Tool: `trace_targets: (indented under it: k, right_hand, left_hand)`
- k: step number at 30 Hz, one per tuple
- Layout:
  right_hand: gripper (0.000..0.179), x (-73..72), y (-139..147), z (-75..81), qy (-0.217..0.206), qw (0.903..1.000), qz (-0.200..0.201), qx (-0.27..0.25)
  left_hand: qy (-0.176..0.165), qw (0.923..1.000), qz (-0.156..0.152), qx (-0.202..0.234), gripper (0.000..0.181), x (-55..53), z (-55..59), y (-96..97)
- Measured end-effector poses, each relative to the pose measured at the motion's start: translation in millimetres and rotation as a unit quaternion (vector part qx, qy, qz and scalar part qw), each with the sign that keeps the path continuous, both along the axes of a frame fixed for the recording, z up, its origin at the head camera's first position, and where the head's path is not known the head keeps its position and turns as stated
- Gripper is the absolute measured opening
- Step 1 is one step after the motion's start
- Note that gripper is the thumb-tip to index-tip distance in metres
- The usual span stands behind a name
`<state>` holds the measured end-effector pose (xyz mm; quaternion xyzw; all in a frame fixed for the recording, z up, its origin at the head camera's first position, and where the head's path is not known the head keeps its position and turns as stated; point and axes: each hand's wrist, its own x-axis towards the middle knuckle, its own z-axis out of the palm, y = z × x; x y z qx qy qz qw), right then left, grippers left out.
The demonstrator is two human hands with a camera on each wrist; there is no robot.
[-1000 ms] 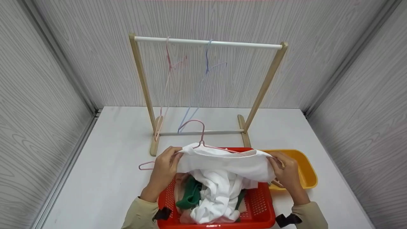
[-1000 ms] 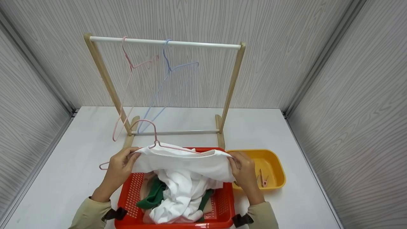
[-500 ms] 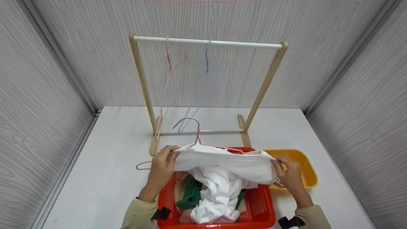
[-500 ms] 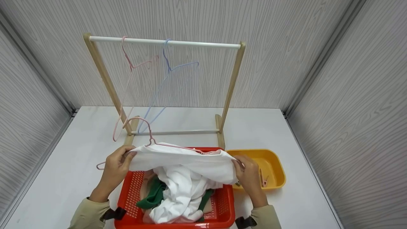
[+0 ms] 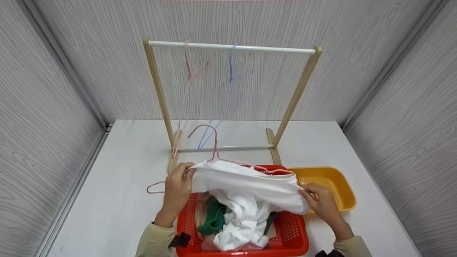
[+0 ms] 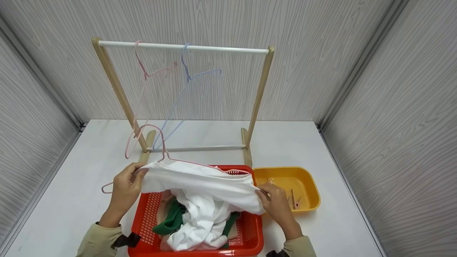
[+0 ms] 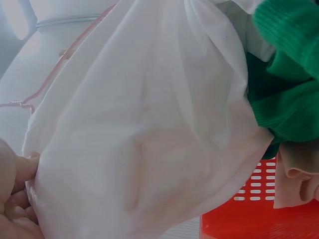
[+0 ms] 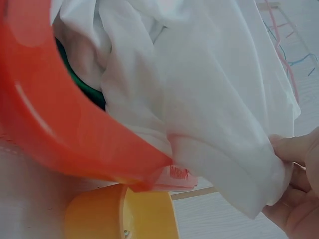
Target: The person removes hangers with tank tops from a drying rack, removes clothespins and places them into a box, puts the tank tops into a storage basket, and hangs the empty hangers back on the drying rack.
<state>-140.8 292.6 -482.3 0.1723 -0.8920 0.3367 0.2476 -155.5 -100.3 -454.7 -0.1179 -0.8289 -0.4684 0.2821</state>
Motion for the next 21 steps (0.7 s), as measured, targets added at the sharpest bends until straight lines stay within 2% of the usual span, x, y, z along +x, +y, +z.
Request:
trace_targets:
  k: [4,6,8,11,13,16,18,21]
  right_hand:
    - [0.014,6.3,-4.1,1.6,-0.064,0.997,0.024,0.038]
    - [0.011,9.4,-7.8,1.6,-0.099,0.9916,0.059,0.06]
    - [0.009,12.5,-13.3,1.2,-0.138,0.9818,0.107,0.074]
    - [0.006,16.6,-25.0,-0.8,-0.208,0.9569,0.186,0.082]
    - [0.005,19.2,-34.5,-2.7,-0.263,0.9329,0.232,0.082]
    - [0.004,22.4,-48.2,-7.2,-0.309,0.9012,0.292,0.084]
    - [0.002,23.4,-55.4,-9.4,-0.315,0.889,0.318,0.094]
    - [0.006,23.9,-61.1,-8.3,-0.317,0.8794,0.335,0.118]
  left_hand:
    - [0.007,0.9999,-0.007,0.009,0.009,0.8,0.6,0.3]
    - [0.01,0.9998,-0.017,0.009,0.009,1.4,1.1,0.6]
    - [0.01,0.9995,-0.028,0.009,0.01,2.1,1.2,1.3]
    - [0.011,0.9991,-0.04,0.01,0.011,3.0,0.7,3.2]
    - [0.011,0.9987,-0.048,0.014,0.011,3.4,0.1,5.0]
    - [0.009,0.998,-0.061,0.019,0.012,4.1,-0.6,7.9]
    - [0.005,0.9973,-0.071,0.017,0.012,4.5,-1.2,9.6]
    - [-0.006,0.996,-0.089,0.009,0.014,5.7,-2.3,11.5]
